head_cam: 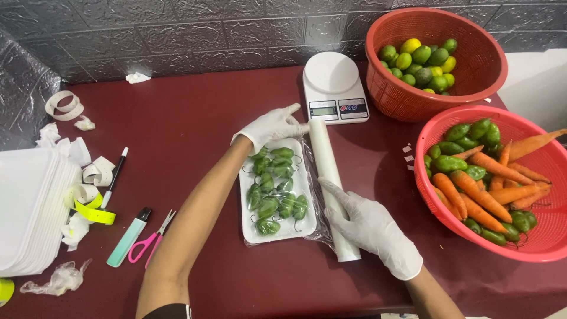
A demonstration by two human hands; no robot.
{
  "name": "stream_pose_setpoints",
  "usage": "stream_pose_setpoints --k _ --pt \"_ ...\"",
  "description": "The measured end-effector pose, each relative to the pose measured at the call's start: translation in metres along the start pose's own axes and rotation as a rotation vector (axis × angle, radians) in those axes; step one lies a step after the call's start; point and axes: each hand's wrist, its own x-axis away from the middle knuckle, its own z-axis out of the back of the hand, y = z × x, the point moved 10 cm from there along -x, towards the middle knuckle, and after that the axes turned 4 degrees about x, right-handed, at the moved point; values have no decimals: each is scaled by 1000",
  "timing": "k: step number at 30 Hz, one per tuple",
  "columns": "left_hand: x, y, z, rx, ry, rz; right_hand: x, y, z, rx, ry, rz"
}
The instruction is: Wrapping a tray of green peppers with plastic film and cutting it to size.
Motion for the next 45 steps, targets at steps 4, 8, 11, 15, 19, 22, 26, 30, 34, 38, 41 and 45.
stream_pose_setpoints --k 4,8,11,15,19,22,26,30,34,38,41,45 --pt "23 15 5 25 20 117 -1 5 1 -11 30 -26" --pt "24 -1 8 98 -12 219 -6 11 -2 35 42 -70" --pt "7 -27 21 -196 5 200 -3 8 0 94 30 -81" --pt "46 -11 23 -386 -17 141 5 -5 15 156 29 -60" --pt "117 7 30 -339 29 213 -17 -2 18 296 103 26" --pt "143 -3 41 -394 63 213 -46 -4 20 469 280 172" --pt "184 -52 53 -203 222 531 -69 -29 28 522 328 344" --pt "210 -55 53 -177 284 538 -80 -50 34 538 325 427" --pt "185 -112 57 -25 396 463 -96 -53 36 506 396 487" --pt "184 -94 76 392 563 125 -99 -50 41 342 390 489" --pt "184 -105 82 447 636 -60 -93 -44 48 265 402 487" --pt "180 -115 75 293 729 129 -68 -48 65 254 434 457"
